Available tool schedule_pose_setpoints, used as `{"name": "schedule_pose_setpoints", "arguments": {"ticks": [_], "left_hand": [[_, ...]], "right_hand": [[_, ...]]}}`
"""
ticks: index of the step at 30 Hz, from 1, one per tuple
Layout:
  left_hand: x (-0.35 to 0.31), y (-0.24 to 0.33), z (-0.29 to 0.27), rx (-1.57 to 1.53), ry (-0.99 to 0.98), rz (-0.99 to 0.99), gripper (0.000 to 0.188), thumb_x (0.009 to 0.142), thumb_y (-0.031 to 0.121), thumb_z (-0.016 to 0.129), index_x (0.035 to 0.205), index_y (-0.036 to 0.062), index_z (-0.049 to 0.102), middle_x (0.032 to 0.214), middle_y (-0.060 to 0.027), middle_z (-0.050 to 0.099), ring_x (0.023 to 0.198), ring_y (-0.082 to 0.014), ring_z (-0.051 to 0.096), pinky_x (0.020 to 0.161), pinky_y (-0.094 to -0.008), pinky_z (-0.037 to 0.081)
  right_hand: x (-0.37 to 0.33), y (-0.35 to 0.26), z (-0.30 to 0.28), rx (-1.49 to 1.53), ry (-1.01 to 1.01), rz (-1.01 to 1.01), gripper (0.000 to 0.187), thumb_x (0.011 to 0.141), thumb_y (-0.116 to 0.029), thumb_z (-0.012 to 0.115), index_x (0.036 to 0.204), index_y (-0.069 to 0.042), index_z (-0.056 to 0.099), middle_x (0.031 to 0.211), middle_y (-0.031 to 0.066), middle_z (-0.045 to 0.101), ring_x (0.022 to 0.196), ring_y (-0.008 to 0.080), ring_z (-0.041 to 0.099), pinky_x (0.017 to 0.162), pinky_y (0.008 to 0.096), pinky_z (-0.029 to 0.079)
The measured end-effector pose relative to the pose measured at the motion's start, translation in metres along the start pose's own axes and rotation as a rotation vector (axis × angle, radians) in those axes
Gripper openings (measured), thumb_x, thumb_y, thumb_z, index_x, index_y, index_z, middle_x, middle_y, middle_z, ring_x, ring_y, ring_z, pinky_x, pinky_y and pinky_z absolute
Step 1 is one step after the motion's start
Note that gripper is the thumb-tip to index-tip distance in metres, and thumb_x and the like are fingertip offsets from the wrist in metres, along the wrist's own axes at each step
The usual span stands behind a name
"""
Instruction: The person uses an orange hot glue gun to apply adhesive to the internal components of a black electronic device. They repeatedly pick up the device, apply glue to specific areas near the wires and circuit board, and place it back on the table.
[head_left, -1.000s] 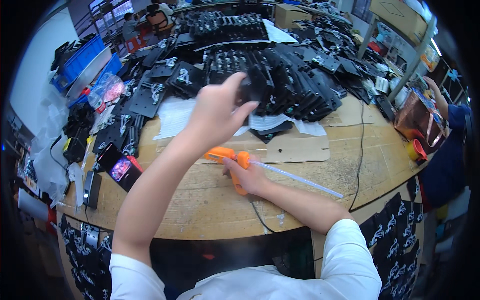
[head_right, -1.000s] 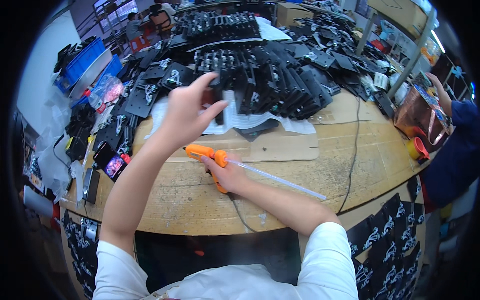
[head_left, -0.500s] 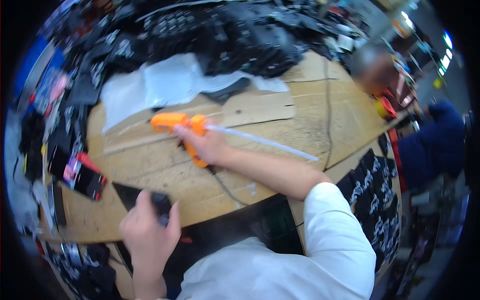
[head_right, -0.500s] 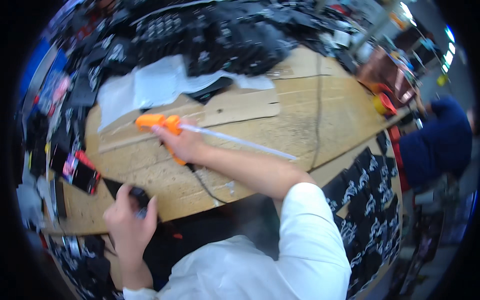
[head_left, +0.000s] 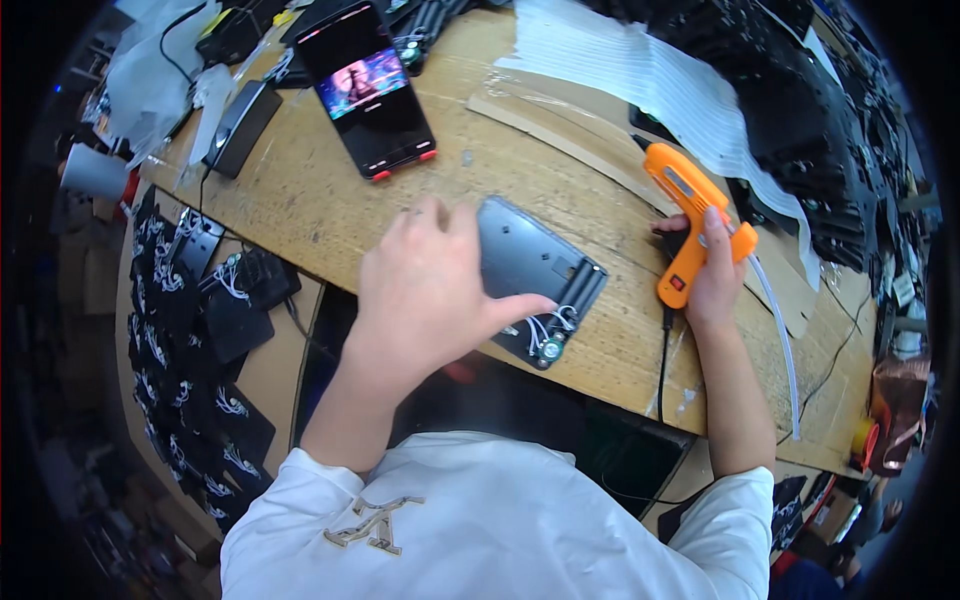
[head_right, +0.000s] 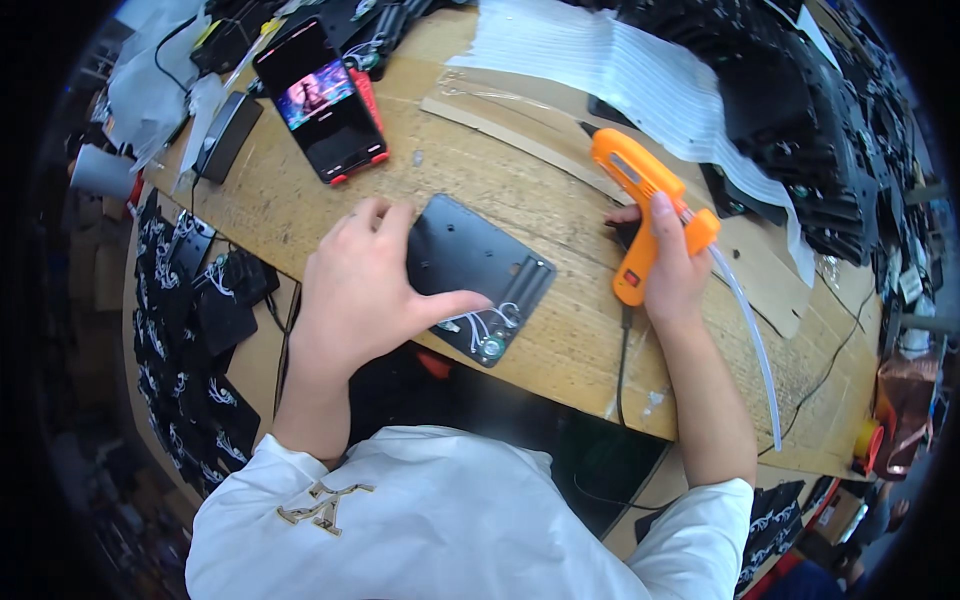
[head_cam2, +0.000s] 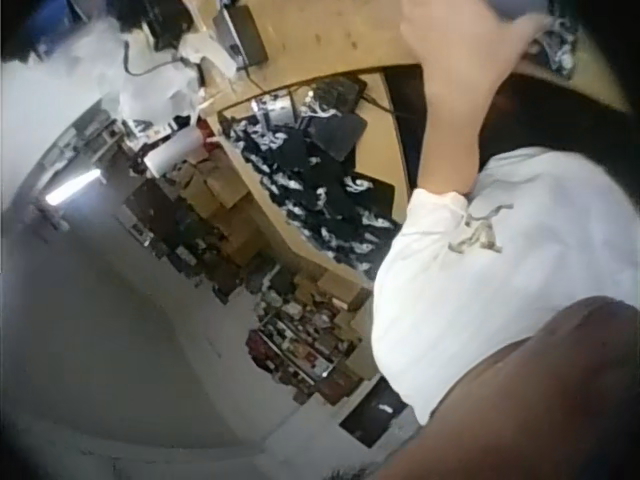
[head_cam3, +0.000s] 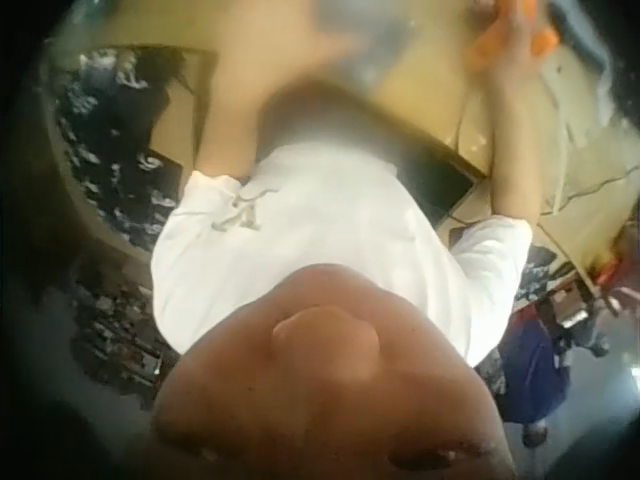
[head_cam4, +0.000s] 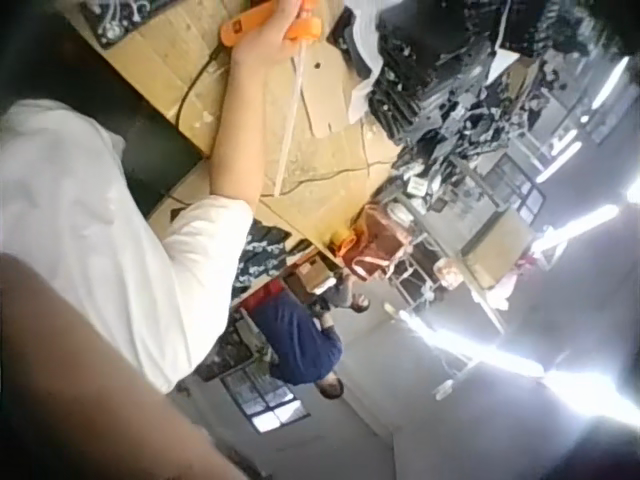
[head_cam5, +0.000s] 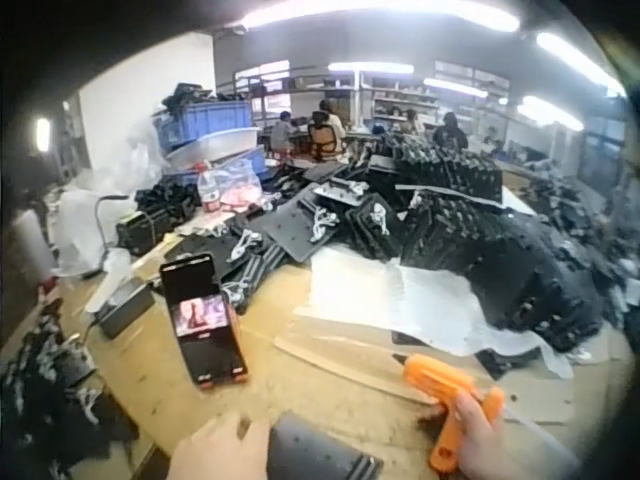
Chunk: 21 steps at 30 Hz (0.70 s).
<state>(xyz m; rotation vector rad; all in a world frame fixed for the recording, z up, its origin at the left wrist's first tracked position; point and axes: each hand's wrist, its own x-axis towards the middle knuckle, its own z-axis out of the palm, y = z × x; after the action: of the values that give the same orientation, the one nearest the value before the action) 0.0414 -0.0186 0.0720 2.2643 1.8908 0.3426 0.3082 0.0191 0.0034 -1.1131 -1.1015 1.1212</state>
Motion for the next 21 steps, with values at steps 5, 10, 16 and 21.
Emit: {"name": "schedule_pose_setpoints", "arguments": {"ticks": [5,10,16,21], "left_hand": [[0.017,0.007,-0.001,0.064,-0.205,-0.105,0.08,0.048,0.054,0.084,0.096,-0.0028,0.056,0.083,-0.0191,0.062,0.078,-0.0345,0.065,0.07,-0.0411,0.053],[0.023,-0.005,0.001,-0.058,-0.238,-0.075,0.079,0.047,0.051,0.086,0.095,-0.0022,0.053,0.077,-0.0188,0.064,0.077,-0.0335,0.066,0.071,-0.0414,0.052],[0.008,-0.027,0.022,-0.662,0.036,0.047,0.063,0.056,0.032,0.089,0.096,-0.0023,0.054,0.08,-0.0168,0.066,0.076,-0.0303,0.067,0.071,-0.0355,0.052],[0.004,-0.023,0.036,-1.373,0.256,0.001,0.021,0.081,0.0,0.068,0.1,-0.0049,0.06,0.091,-0.0086,0.068,0.081,-0.0106,0.063,0.072,-0.0262,0.051]], "right_hand": [[0.0,0.003,-0.004,-0.02,0.03,-0.015,0.038,0.096,-0.027,0.047,0.112,0.005,0.057,0.084,0.013,0.065,0.083,0.0203,0.063,0.082,0.0335,0.046],[0.0,0.002,-0.004,-0.024,0.016,-0.006,0.038,0.096,-0.027,0.047,0.113,0.006,0.057,0.085,0.0136,0.064,0.084,0.0225,0.063,0.082,0.0352,0.047],[-0.002,0.001,-0.003,-0.056,0.029,-0.017,0.039,0.096,-0.027,0.045,0.112,0.006,0.057,0.085,0.0138,0.065,0.083,0.0225,0.063,0.084,0.036,0.046],[-0.006,0.002,-0.007,0.045,-0.027,-0.035,0.04,0.096,-0.029,0.042,0.102,0.006,0.059,0.087,0.0166,0.064,0.087,0.0268,0.062,0.086,0.0401,0.046]]}}
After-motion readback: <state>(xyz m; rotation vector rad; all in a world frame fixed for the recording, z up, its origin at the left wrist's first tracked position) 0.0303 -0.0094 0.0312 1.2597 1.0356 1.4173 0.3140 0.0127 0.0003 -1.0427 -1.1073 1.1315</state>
